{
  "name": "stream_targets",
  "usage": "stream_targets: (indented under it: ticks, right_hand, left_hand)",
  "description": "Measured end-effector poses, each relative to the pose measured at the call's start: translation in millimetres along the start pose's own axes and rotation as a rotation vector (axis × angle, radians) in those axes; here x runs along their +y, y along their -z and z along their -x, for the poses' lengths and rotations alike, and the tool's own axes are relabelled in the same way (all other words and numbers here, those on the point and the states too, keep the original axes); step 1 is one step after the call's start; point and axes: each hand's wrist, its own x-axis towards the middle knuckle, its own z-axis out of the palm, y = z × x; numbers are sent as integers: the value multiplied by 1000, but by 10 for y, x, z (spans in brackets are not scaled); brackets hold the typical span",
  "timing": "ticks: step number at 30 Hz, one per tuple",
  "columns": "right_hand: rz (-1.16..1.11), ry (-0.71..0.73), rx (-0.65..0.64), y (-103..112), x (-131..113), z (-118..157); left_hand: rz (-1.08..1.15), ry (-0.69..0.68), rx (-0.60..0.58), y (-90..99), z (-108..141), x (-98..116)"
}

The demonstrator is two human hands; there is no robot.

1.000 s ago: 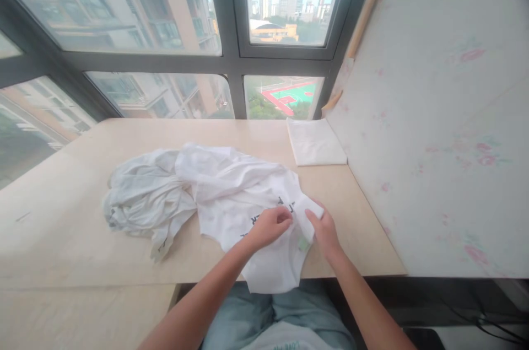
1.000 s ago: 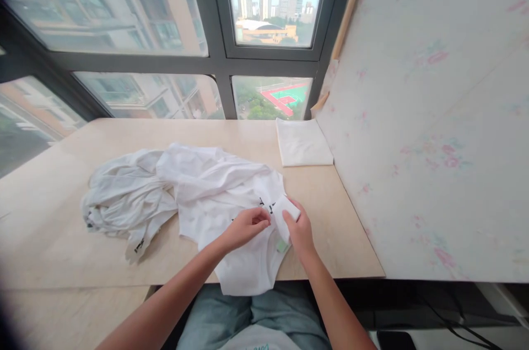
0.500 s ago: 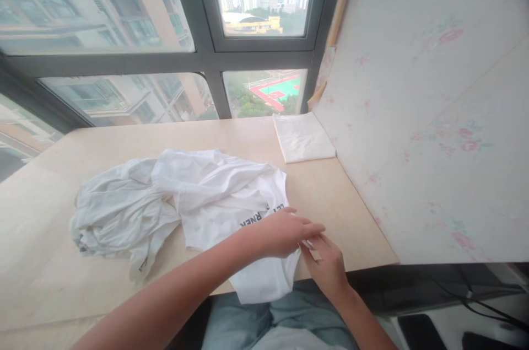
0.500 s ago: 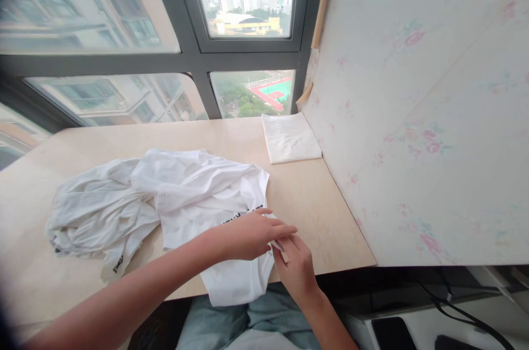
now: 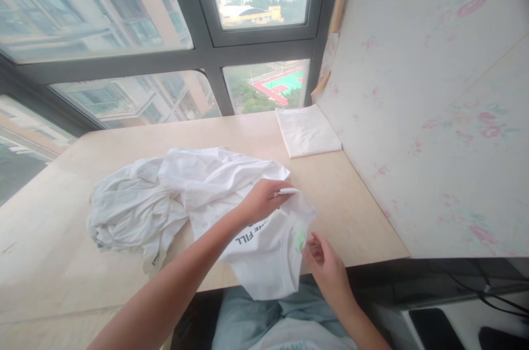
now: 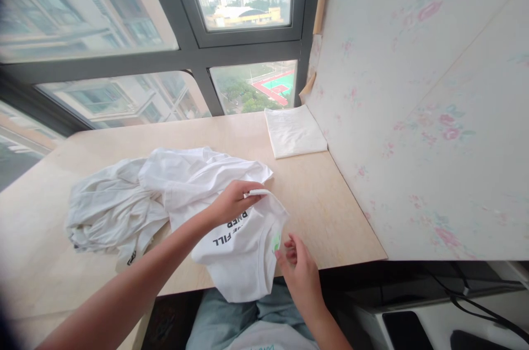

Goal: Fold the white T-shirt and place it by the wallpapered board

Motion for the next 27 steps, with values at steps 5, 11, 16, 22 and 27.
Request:
stream_targets:
  ticks: [5,11,16,22,27]
  right_hand:
    - [175,84,-81,-144,-159,132]
    - [254,161,-138,-410,-373,232]
    - [-124,74,-135,-125,-309,-72]
    - [-468,123,249,658,-841,-925]
    - [-168,662,580,1316,-2031,-1461]
  left_hand:
    - [96,19,184,143,7,98]
    - [121,50,349,393,184,161]
    - [218,88,589,805,330,102]
    - [152,-11,810,1324,353,11]
    - [179,-251,1038,1915,251,377]
